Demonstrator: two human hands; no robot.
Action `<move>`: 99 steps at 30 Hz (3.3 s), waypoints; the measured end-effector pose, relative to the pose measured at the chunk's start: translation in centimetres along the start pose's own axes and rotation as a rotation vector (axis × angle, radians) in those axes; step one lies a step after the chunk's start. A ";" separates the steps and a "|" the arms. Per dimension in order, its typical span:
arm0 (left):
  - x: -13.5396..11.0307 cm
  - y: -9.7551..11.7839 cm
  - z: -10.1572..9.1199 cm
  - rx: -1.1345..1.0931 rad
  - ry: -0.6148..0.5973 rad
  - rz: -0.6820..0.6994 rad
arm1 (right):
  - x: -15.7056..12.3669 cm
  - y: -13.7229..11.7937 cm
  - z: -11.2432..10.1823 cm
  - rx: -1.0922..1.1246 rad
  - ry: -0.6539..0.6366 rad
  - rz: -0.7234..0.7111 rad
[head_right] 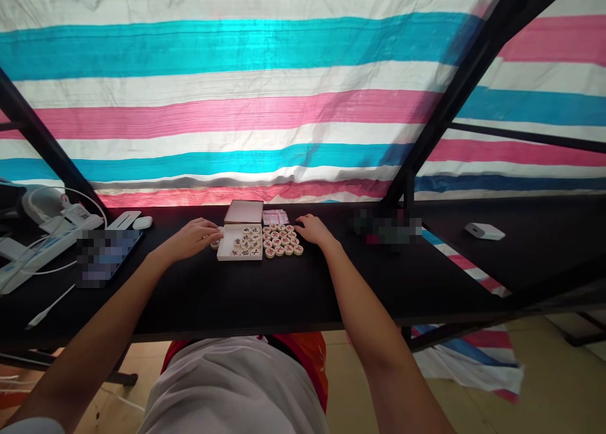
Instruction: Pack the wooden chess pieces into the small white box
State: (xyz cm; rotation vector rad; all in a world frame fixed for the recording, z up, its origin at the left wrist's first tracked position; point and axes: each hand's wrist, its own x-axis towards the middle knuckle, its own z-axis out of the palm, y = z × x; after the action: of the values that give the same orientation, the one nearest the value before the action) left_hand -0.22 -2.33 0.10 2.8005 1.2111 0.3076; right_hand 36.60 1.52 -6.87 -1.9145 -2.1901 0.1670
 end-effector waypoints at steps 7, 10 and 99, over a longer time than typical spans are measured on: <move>-1.2 -3.3 -1.6 0.008 -0.139 -0.395 | 0.0 -0.1 -0.1 -0.015 -0.008 0.004; -1.5 -3.7 -1.7 -0.098 -0.232 -0.433 | 0.0 -0.1 -0.1 -0.014 -0.009 0.012; -1.2 -1.1 -1.4 -0.289 -0.222 -0.116 | 0.0 0.1 0.0 0.009 -0.002 -0.007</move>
State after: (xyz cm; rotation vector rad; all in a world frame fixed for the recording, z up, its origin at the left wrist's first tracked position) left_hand -2.11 -2.50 1.15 2.4346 1.1672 0.1440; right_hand 36.70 1.53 -6.93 -1.9031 -2.1937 0.1773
